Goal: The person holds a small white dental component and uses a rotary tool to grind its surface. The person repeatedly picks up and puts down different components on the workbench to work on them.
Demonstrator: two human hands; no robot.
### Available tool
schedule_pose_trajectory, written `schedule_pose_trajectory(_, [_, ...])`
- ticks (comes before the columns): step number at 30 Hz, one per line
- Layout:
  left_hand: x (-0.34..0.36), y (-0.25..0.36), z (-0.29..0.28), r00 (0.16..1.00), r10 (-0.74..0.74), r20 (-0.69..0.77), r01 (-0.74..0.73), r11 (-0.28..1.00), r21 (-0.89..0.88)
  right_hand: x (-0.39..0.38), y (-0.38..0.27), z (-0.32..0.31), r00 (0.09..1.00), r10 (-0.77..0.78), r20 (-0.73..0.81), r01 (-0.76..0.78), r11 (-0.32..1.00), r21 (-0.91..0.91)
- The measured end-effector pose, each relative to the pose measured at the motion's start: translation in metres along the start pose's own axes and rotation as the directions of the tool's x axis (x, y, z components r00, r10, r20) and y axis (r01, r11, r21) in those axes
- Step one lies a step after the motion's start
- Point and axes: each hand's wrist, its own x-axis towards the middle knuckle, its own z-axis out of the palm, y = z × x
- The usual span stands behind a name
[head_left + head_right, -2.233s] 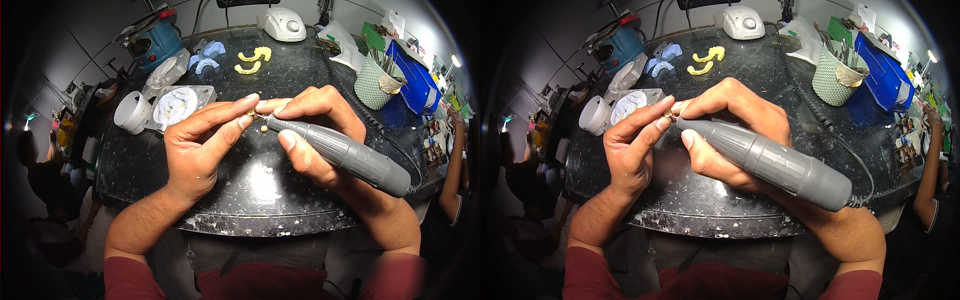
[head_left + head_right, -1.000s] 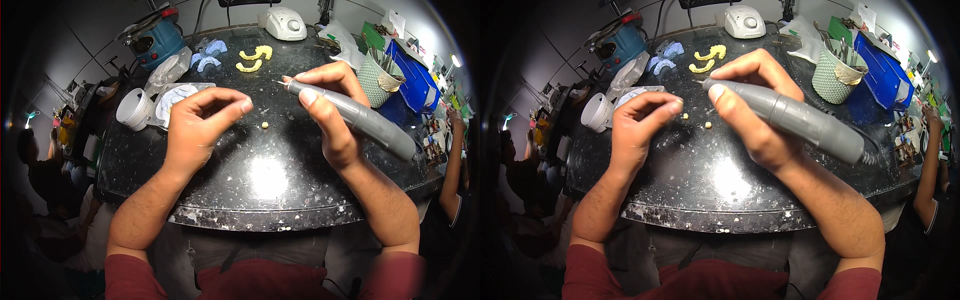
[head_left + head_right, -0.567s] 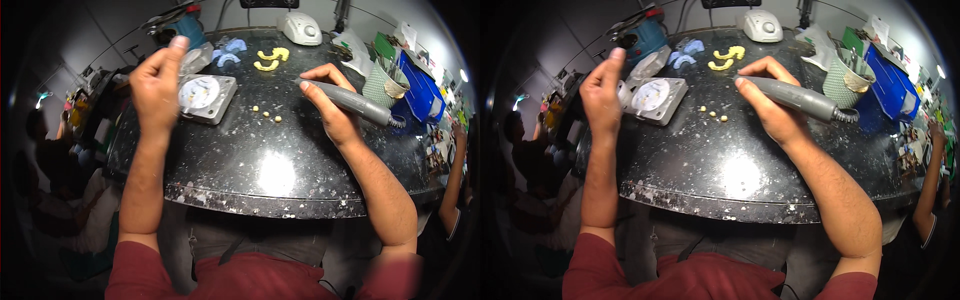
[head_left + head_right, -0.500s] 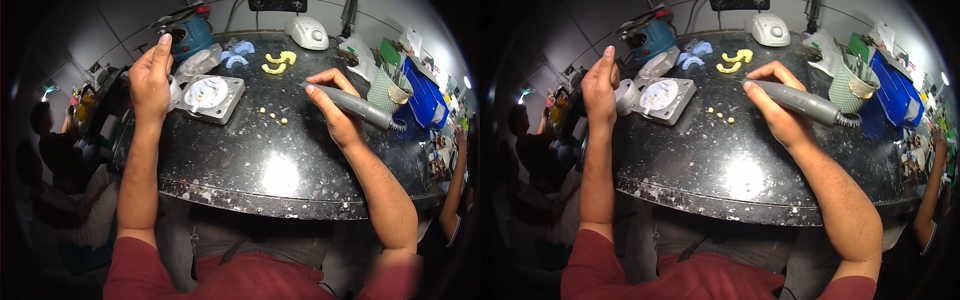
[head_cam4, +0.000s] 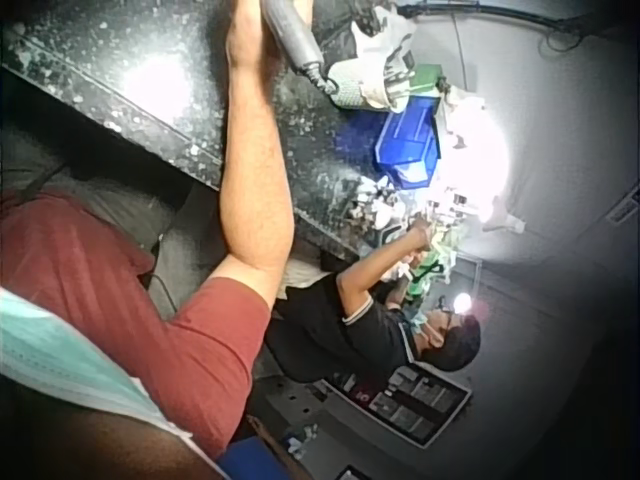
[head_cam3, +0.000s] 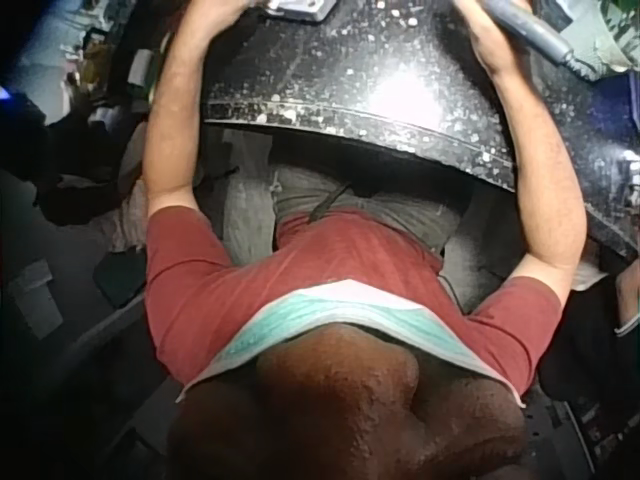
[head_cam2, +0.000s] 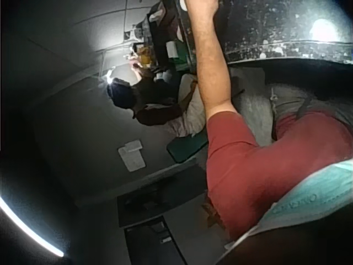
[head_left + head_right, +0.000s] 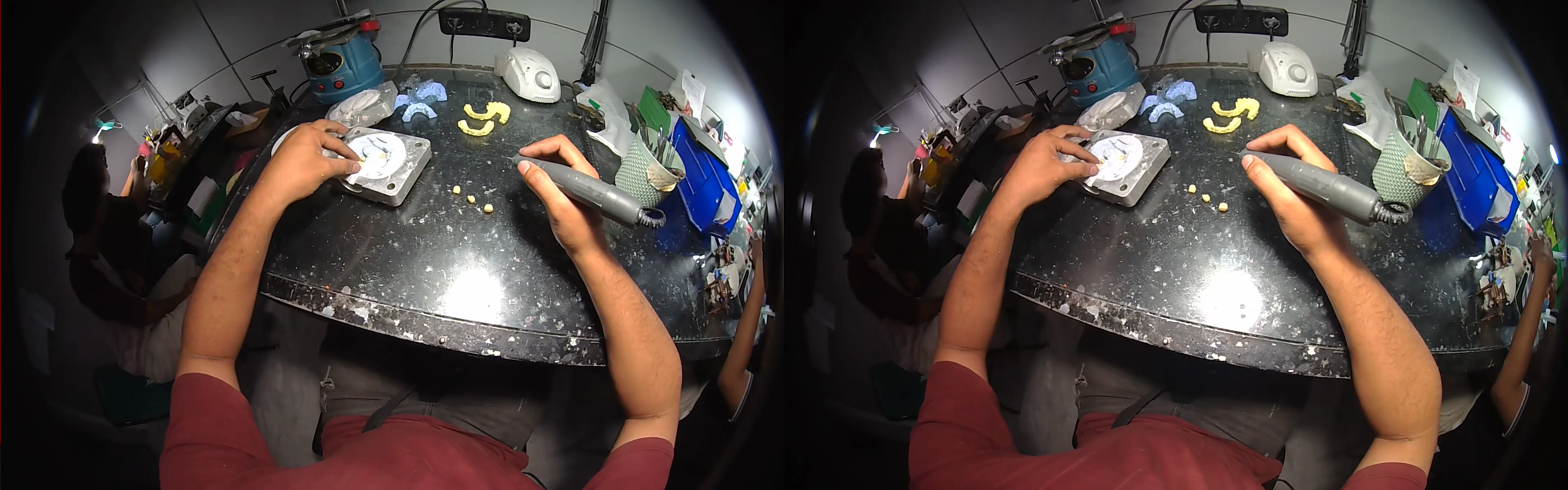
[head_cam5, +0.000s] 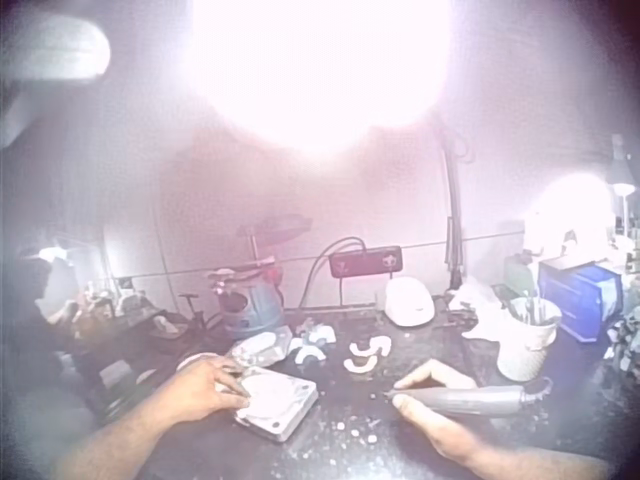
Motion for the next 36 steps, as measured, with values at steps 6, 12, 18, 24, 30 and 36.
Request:
schedule_pose_trajectory(6, [0.001,-0.006,0.001,1.0,-0.021,-0.012,0.02,1.0,-0.016,0.0,0.0,0.005,0.999,0.023,0.04,-0.024,1.0,0.019])
schedule_pose_trajectory(12, [0.009,-0.015,0.003,1.0,-0.017,0.015,0.018,0.996,-0.09,-0.001,-0.002,0.005,0.998,0.043,0.046,-0.045,0.998,0.032])
schedule_pose_trajectory(18, [0.017,-0.015,0.002,0.996,-0.022,0.083,0.03,0.996,-0.086,-0.001,-0.002,0.005,0.997,0.047,0.058,-0.05,0.998,0.046])
schedule_pose_trajectory(24, [0.015,-0.007,-0.002,0.996,0.017,0.092,-0.011,0.998,-0.065,-0.001,-0.001,0.005,0.997,0.043,0.069,-0.047,0.997,0.053])
schedule_pose_trajectory(30, [0.017,-0.005,-0.005,0.998,-0.047,0.031,0.051,0.989,-0.142,0.0,-0.001,0.004,0.997,0.041,0.061,-0.042,0.999,0.028])
schedule_pose_trajectory(36, [0.021,0.003,0.006,0.992,0.064,-0.108,-0.116,0.788,-0.604,-0.001,-0.005,0.005,0.996,0.052,0.073,-0.055,0.997,0.052])
